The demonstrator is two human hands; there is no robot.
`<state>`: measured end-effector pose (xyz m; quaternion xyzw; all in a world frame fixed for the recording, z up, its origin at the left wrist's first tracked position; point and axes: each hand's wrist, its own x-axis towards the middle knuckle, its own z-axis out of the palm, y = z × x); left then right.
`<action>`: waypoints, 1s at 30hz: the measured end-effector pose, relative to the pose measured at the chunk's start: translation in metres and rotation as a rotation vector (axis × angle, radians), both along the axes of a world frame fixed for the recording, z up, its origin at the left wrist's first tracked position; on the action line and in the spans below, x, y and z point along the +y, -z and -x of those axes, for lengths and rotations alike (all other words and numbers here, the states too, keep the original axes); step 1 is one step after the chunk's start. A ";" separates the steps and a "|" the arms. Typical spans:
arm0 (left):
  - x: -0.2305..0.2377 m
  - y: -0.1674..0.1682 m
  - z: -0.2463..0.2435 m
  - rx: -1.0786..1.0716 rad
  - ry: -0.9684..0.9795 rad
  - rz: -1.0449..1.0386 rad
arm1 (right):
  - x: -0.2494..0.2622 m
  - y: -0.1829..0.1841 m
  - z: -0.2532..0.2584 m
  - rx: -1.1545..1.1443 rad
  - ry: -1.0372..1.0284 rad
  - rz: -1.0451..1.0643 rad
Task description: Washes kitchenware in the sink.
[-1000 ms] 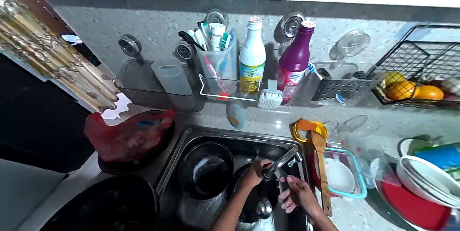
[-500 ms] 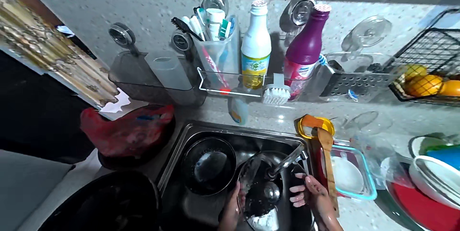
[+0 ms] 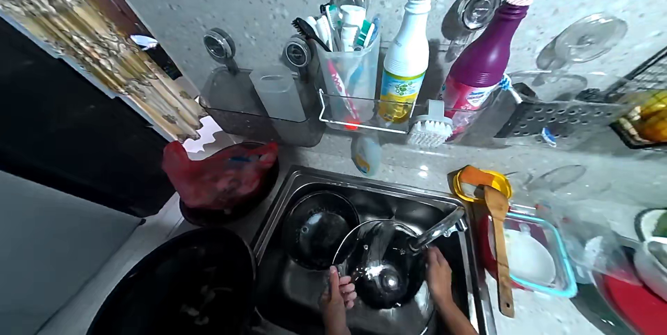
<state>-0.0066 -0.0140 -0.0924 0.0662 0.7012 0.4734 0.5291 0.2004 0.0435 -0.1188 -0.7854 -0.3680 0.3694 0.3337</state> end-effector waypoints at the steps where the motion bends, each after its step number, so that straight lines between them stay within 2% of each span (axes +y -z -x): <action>1: -0.002 -0.003 -0.001 0.012 0.007 0.014 | 0.012 -0.012 0.009 -0.185 -0.134 0.093; 2: -0.004 -0.005 -0.004 0.011 0.011 0.022 | 0.024 -0.018 0.019 -0.321 -0.260 0.132; 4: -0.004 -0.005 -0.009 -0.014 0.005 0.032 | 0.045 -0.015 0.039 -0.469 -0.459 0.003; 7: -0.003 -0.001 -0.014 -0.039 -0.021 0.030 | 0.062 -0.024 0.056 -0.491 -0.859 -0.144; 8: -0.002 0.000 -0.013 -0.036 -0.019 0.024 | 0.067 -0.022 0.053 -0.517 -0.934 -0.222; 11: 0.000 -0.001 -0.004 -0.006 -0.001 0.015 | 0.079 -0.008 0.029 -0.590 -0.842 -0.443; 13: 0.001 -0.001 -0.001 -0.003 0.017 0.023 | 0.079 -0.002 0.020 -0.614 -0.762 -0.357; 16: 0.003 0.004 -0.012 -0.050 0.018 0.012 | 0.062 -0.011 0.042 -0.592 -0.712 -0.220; 19: 0.007 0.007 -0.025 -0.093 0.008 0.013 | 0.029 -0.031 0.079 -0.576 -0.847 -0.113; 22: 0.011 0.017 -0.023 -0.125 -0.051 -0.060 | -0.014 -0.016 0.087 -0.651 -1.089 -0.353; 25: 0.012 0.023 -0.011 -0.202 -0.103 -0.110 | -0.060 0.015 0.057 -0.624 -1.243 -0.689; 27: 0.012 0.023 0.000 -0.242 -0.114 -0.109 | -0.075 0.029 0.023 -0.662 -1.251 -0.788; 30: 0.007 0.025 0.009 -0.308 -0.154 -0.140 | -0.072 0.035 -0.020 -0.725 -1.131 -0.745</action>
